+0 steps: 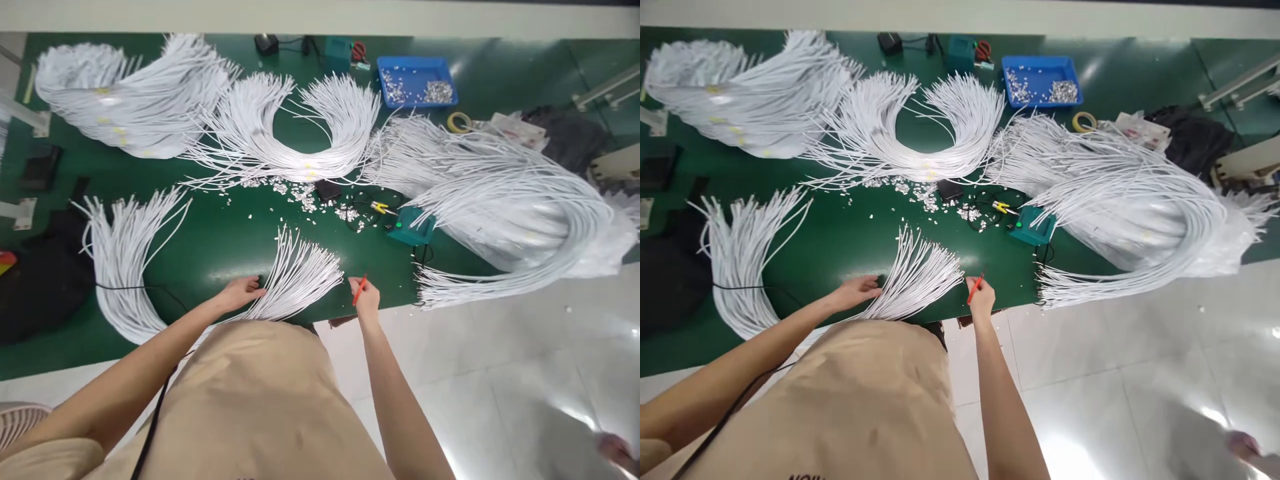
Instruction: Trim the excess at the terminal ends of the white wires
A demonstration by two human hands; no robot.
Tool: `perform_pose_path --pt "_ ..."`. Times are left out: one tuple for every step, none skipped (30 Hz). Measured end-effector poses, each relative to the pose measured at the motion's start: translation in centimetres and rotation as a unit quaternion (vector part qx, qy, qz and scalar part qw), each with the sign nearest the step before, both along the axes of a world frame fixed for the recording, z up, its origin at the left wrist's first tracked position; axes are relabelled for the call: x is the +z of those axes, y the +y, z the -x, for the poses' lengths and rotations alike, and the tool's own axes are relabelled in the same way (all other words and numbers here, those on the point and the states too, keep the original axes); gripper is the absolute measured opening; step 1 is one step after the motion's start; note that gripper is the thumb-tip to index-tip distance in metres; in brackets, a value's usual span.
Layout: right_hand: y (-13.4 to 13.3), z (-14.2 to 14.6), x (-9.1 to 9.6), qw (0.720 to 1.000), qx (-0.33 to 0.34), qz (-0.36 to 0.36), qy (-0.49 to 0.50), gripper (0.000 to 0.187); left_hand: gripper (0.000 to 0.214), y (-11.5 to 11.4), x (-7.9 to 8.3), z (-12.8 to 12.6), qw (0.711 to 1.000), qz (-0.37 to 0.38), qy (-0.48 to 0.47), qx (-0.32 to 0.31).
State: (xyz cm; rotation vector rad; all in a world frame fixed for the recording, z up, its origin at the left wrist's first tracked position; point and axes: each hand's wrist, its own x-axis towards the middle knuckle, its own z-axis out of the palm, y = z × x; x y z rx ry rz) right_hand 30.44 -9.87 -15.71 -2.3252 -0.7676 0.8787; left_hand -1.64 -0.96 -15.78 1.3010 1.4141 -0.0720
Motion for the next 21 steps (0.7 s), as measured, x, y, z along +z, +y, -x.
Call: perform_pose_path --pt "-1.6 -0.2 -0.7 1.000 -0.013 0.021 -0.007 0.041 0.068 -0.3 -0.5 -0.8 1.000 -0.004 0.011 -0.028" --pt "-3.0 -0.2 -1.3 0.999 -0.016 0.041 -0.013 0.038 0.069 -0.6 -1.0 -1.6 0.998 -0.004 0.023 -0.057" --pt "-4.2 0.1 -1.9 0.998 -0.013 0.061 -0.023 0.036 0.070 -0.8 -1.3 -2.4 0.996 -0.008 0.039 -0.082" --pt "-5.0 0.5 -2.5 0.996 -0.004 0.079 -0.038 0.033 0.071 -0.9 -1.6 -3.2 0.993 -0.011 0.057 -0.101" --pt "-5.6 1.1 -3.0 0.994 0.008 0.094 -0.050 0.031 0.074 -1.0 -1.8 -3.9 0.991 -0.013 0.074 -0.112" --pt "-6.0 1.7 -3.5 0.993 0.013 0.102 -0.054 0.029 0.076 -1.0 -2.0 -4.5 0.989 -0.015 0.086 -0.116" --pt "-6.1 2.4 -3.9 0.992 0.022 0.109 -0.057 0.028 0.076 -1.0 -2.2 -4.9 0.989 -0.014 0.091 -0.114" --pt "-6.1 3.2 -4.3 0.990 0.040 0.118 -0.065 0.028 0.074 -0.9 -2.4 -5.3 0.990 -0.011 0.087 -0.107" --pt "-5.9 3.8 -4.7 0.987 0.059 0.126 -0.075 0.028 0.067 -0.9 -2.5 -5.5 0.992 -0.003 0.076 -0.099" --pt "-5.7 4.4 -5.0 0.984 0.076 0.133 -0.090 0.028 0.059 -0.9 -2.6 -5.6 0.994 0.005 0.062 -0.088" --pt "-5.5 5.0 -5.3 0.980 0.090 0.138 -0.108 0.027 0.050 -0.9 -2.7 -5.5 0.996 0.011 0.051 -0.076" --pt "-5.3 5.3 -5.5 0.977 0.098 0.141 -0.126 0.026 0.043 -1.0 -2.6 -5.4 0.997 0.012 0.040 -0.063" --pt "-5.1 5.6 -5.7 0.974 0.104 0.141 -0.143 0.024 0.039 -1.1 -2.4 -5.3 0.998 0.006 0.030 -0.047" --pt "-5.0 5.8 -5.8 0.972 0.108 0.139 -0.158 0.022 0.037 -1.2 -2.1 -5.0 0.999 -0.003 0.020 -0.031" --pt "-5.0 5.9 -5.9 0.970 0.110 0.137 -0.169 0.021 0.038 -1.4 -1.7 -4.7 1.000 -0.012 0.005 -0.015" --pt "-5.1 6.0 -6.0 0.969 0.112 0.135 -0.177 0.019 0.038 -1.5 -1.2 -4.3 1.000 -0.019 -0.014 0.005" --pt "-5.1 6.0 -6.0 0.967 0.113 0.132 -0.184 0.018 0.039 -1.5 -0.7 -3.7 0.999 -0.014 -0.033 0.021" --pt "-5.2 6.0 -6.1 0.967 0.115 0.129 -0.189 0.018 0.038 -1.4 -0.3 -3.1 0.998 -0.008 -0.055 0.042" --pt "-5.3 6.0 -6.1 0.966 0.115 0.127 -0.195 0.017 0.038 -1.2 0.1 -2.4 0.994 -0.005 -0.077 0.075" --pt "-5.4 6.1 -6.2 0.965 0.115 0.126 -0.200 0.017 0.039 -0.8 0.3 -1.6 0.988 -0.002 -0.100 0.116" --pt "-5.5 6.1 -6.2 0.964 0.115 0.124 -0.205 0.016 0.039 -0.4 0.4 -0.7 0.979 0.001 -0.121 0.166"
